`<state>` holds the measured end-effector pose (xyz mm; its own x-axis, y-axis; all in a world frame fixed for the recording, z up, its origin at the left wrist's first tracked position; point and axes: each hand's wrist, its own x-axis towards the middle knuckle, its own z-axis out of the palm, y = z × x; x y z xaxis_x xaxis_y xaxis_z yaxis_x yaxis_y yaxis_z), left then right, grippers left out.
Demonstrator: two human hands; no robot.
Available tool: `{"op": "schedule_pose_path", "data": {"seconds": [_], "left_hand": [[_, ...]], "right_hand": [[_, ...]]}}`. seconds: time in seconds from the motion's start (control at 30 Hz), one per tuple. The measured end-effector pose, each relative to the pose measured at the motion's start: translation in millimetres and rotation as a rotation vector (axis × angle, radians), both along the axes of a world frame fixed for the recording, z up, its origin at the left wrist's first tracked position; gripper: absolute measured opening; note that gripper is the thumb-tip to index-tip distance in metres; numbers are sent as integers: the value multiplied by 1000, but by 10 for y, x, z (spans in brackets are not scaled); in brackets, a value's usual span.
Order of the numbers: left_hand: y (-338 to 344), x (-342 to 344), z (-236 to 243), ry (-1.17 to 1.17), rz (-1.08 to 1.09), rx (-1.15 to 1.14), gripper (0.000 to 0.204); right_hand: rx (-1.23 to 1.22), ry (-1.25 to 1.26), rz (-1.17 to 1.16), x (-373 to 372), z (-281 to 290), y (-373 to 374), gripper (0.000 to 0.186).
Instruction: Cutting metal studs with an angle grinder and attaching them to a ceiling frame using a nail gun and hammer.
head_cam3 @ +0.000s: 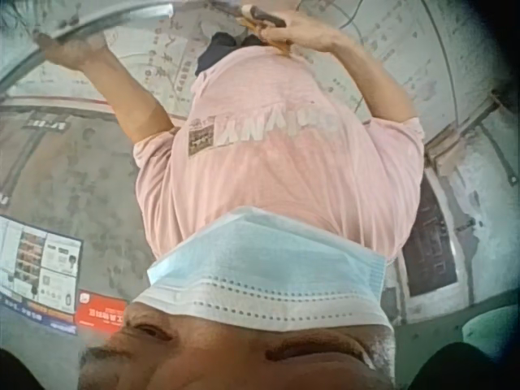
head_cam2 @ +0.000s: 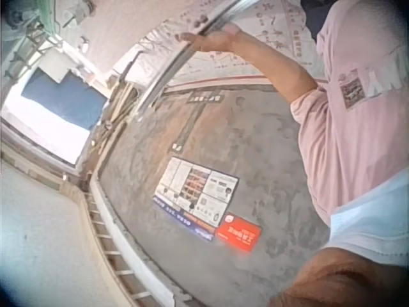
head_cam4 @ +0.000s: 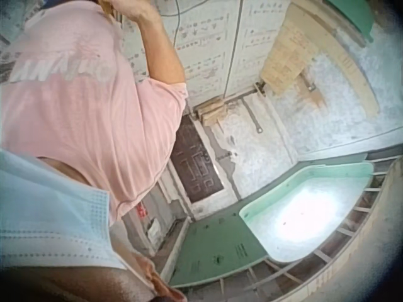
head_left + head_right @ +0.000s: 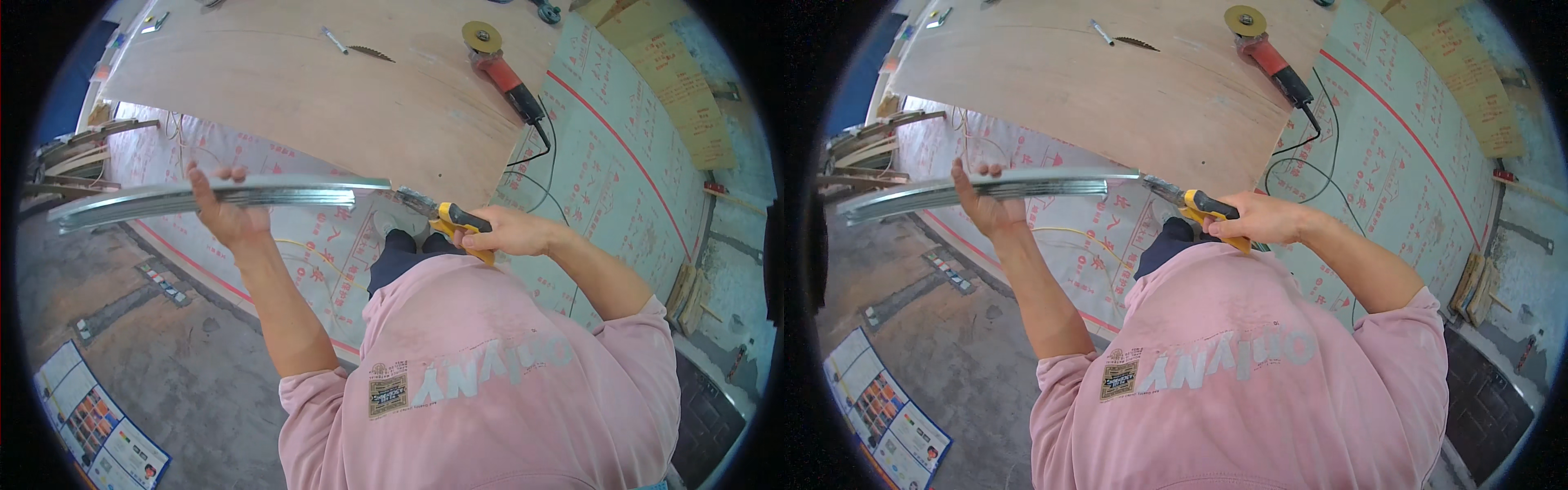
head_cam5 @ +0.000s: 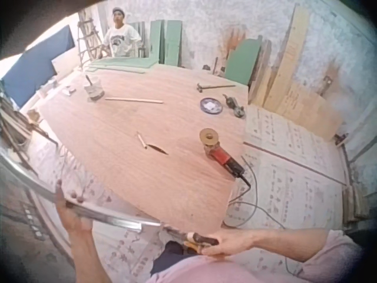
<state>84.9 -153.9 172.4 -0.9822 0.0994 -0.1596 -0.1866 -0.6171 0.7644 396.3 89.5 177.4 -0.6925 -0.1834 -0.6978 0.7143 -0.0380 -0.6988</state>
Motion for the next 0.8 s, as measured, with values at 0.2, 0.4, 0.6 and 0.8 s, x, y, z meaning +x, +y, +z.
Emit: {"op": "schedule_pose_path", "data": {"seconds": [0.2,0.4,0.6,0.8], "left_hand": [[-110,62,1,64,-68,110,42],[-174,84,-59,212,-158,180,37],[-169,127,-62,229,-177,239,36],[-173,173,-72,237,-167,242,41]], "right_hand": [[106,132,114,23,54,30,33],[425,305,261,64,173,-78,29],[549,453,166,145,100,-85,28],[502,446,193,178,31,-15,29]]}}
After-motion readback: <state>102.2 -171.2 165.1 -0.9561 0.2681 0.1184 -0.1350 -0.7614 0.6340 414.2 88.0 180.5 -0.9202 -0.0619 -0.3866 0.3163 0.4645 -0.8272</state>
